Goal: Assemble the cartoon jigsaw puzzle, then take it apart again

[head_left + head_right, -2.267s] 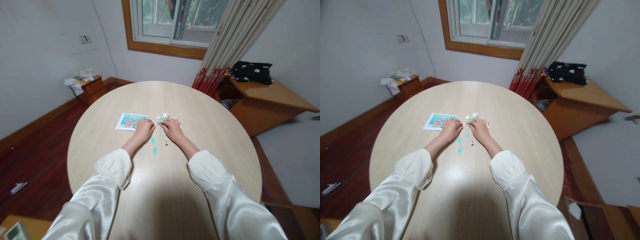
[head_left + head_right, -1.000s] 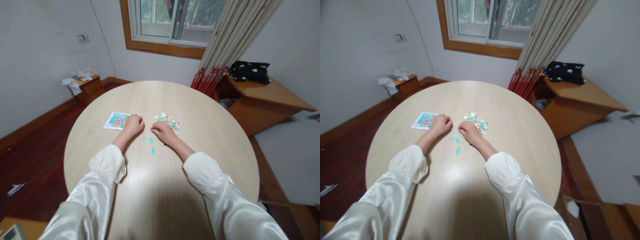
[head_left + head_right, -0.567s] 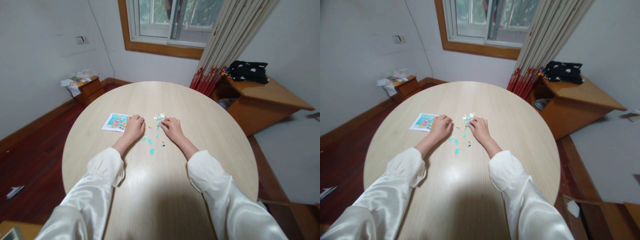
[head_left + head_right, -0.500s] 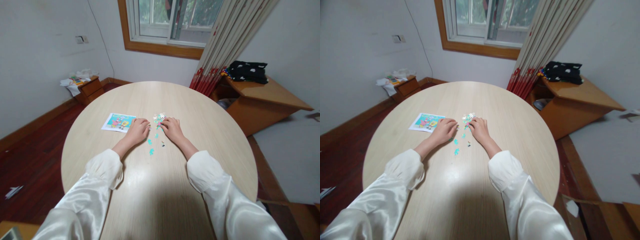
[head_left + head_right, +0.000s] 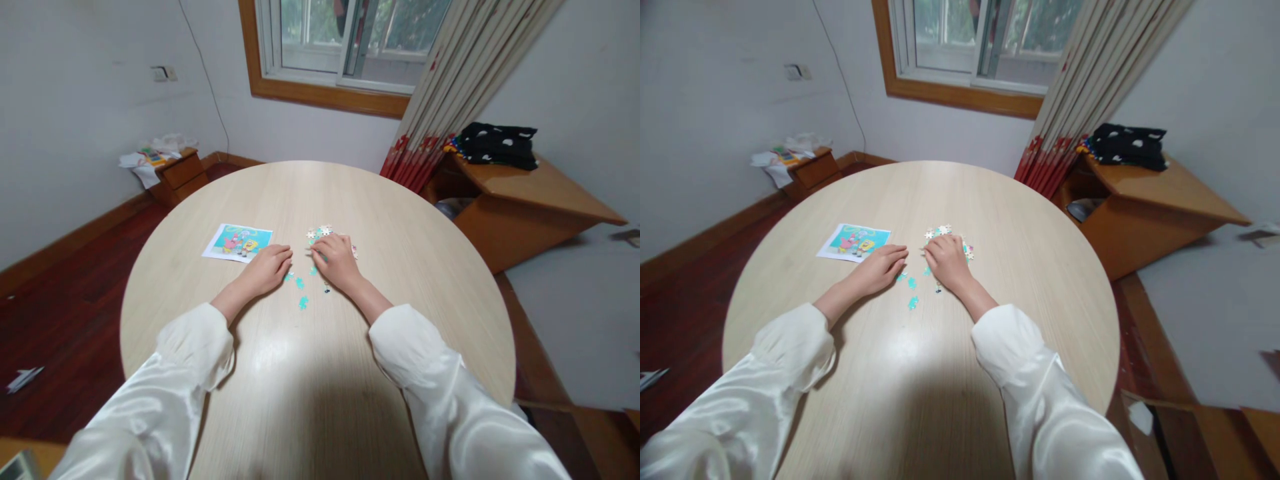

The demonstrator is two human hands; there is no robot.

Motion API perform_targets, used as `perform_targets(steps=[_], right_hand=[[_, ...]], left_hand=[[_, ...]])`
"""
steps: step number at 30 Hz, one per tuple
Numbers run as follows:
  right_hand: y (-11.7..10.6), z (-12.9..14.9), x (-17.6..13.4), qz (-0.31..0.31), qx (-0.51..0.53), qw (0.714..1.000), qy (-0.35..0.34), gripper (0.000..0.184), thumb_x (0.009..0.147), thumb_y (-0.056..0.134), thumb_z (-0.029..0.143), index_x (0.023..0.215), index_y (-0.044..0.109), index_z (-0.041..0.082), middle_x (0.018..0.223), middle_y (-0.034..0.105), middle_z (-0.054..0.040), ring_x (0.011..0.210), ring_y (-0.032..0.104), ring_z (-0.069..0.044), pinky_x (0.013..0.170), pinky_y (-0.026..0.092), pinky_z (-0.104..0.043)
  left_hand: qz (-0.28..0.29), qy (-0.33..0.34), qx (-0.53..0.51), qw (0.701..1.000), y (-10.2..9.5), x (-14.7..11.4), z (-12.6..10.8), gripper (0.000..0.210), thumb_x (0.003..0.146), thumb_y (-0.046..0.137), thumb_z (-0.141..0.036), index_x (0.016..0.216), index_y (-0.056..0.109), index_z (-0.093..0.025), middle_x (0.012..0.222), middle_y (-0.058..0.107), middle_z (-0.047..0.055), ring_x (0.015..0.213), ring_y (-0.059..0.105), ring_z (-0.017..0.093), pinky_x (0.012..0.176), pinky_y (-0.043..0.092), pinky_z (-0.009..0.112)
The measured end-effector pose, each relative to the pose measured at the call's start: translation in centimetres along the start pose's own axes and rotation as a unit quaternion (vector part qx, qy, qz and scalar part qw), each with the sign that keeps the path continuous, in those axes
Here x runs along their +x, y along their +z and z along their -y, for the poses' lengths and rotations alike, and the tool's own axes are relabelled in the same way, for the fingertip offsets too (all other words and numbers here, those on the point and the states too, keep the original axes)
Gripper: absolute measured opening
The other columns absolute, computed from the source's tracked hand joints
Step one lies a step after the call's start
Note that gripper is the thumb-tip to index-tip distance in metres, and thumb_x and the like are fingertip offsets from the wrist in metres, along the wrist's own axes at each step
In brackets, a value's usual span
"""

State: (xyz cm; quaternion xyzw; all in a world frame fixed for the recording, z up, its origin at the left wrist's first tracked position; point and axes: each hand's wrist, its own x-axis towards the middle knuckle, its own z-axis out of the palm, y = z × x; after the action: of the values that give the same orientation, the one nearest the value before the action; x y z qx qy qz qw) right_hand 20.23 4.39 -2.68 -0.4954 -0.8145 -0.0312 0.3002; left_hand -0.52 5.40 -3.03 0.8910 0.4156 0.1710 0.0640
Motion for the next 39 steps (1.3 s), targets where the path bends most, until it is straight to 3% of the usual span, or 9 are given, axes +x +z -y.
perform_targets(steps=[3, 6, 13, 21, 25, 29, 35, 39], right_hand=[[0.3, 1.1, 0.1, 0.059, 0.006, 0.996, -0.069, 0.018, 0.091, 0.051, 0.02, 0.085, 0.068, 0.019, 0.096, 0.069, -0.0082, 0.096, 0.054, -0.023, 0.087, 0.03, -0.04], [0.3, 1.1, 0.0, 0.081, 0.016, 0.992, -0.092, 0.019, 0.091, 0.051, 0.02, 0.085, 0.069, 0.02, 0.099, 0.068, -0.0079, 0.099, 0.053, -0.023, 0.086, 0.03, -0.04], [0.5, -2.1, -0.3, -0.003, 0.005, 0.998, 0.063, 0.026, 0.089, 0.046, 0.016, 0.096, 0.07, 0.02, 0.101, 0.066, -0.0115, 0.099, 0.053, -0.026, 0.084, 0.033, -0.042], [1.1, -2.5, -0.4, 0.036, -0.003, 0.996, 0.077, 0.032, 0.086, 0.047, 0.012, 0.105, 0.07, 0.021, 0.112, 0.062, -0.0129, 0.108, 0.051, -0.028, 0.09, 0.033, -0.046], [0.9, -2.5, -0.4, 0.027, 0.002, 0.997, 0.073, 0.022, 0.089, 0.051, 0.019, 0.098, 0.07, 0.021, 0.107, 0.065, -0.0116, 0.104, 0.055, -0.026, 0.088, 0.033, -0.044], [0.8, -2.9, -0.5, 0.016, 0.004, 0.996, 0.083, 0.015, 0.089, 0.054, 0.022, 0.088, 0.069, 0.021, 0.098, 0.068, -0.0093, 0.099, 0.056, -0.024, 0.085, 0.032, -0.041], [0.7, -3.3, -0.4, -0.008, -0.007, 0.997, 0.078, 0.021, 0.092, 0.049, 0.024, 0.082, 0.067, 0.021, 0.092, 0.071, -0.0086, 0.092, 0.058, -0.024, 0.081, 0.032, -0.039], [0.6, -3.6, -0.3, -0.015, -0.031, 0.996, 0.085, 0.022, 0.092, 0.046, 0.024, 0.087, 0.067, 0.019, 0.092, 0.071, -0.0106, 0.086, 0.061, -0.025, 0.077, 0.036, -0.038]], left_hand=[[-0.01, -0.008, -0.003, 1.0, 0.1, 0.0, 0.4, 0.038, 0.094, 0.036, -0.025, 0.113, 0.065, -0.01, 0.124, 0.063, 0.016, 0.115, 0.057, 0.025, 0.103, 0.042, 0.038], [-0.019, -0.018, -0.008, 1.0, 0.0, 0.0, 0.6, 0.037, 0.093, 0.036, -0.024, 0.112, 0.066, -0.013, 0.122, 0.064, 0.015, 0.114, 0.058, 0.025, 0.102, 0.042, 0.04], [-0.036, -0.057, 0.008, 0.998, -0.5, 0.2, 0.0, 0.037, 0.095, 0.035, -0.025, 0.119, 0.062, -0.018, 0.124, 0.063, 0.013, 0.119, 0.052, 0.026, 0.103, 0.03, 0.05], [0.007, -0.069, 0.049, 0.996, 0.6, 2.7, -2.6, 0.044, 0.097, 0.033, -0.043, 0.134, 0.052, -0.032, 0.134, 0.049, 0.013, 0.125, 0.04, 0.034, 0.101, 0.024, 0.056], [-0.01, -0.056, 0.054, 0.997, 0.6, 3.2, -2.8, 0.041, 0.096, 0.036, -0.042, 0.119, 0.066, -0.026, 0.129, 0.053, 0.014, 0.122, 0.041, 0.033, 0.102, 0.023, 0.057], [-0.048, -0.097, 0.054, 0.993, 0.1, 3.2, -1.9, 0.041, 0.095, 0.035, -0.032, 0.095, 0.073, -0.017, 0.122, 0.058, 0.017, 0.116, 0.046, 0.033, 0.101, 0.025, 0.057], [-0.071, -0.133, 0.044, 0.988, 0.0, 3.2, -1.0, 0.04, 0.095, 0.032, -0.028, 0.096, 0.071, -0.016, 0.115, 0.062, 0.016, 0.111, 0.05, 0.031, 0.099, 0.027, 0.054], [-0.077, -0.072, 0.013, 0.994, 0.0, 2.8, -1.5, 0.038, 0.096, 0.032, -0.025, 0.094, 0.068, -0.015, 0.106, 0.066, 0.013, 0.103, 0.056, 0.025, 0.099, 0.03, 0.045]])
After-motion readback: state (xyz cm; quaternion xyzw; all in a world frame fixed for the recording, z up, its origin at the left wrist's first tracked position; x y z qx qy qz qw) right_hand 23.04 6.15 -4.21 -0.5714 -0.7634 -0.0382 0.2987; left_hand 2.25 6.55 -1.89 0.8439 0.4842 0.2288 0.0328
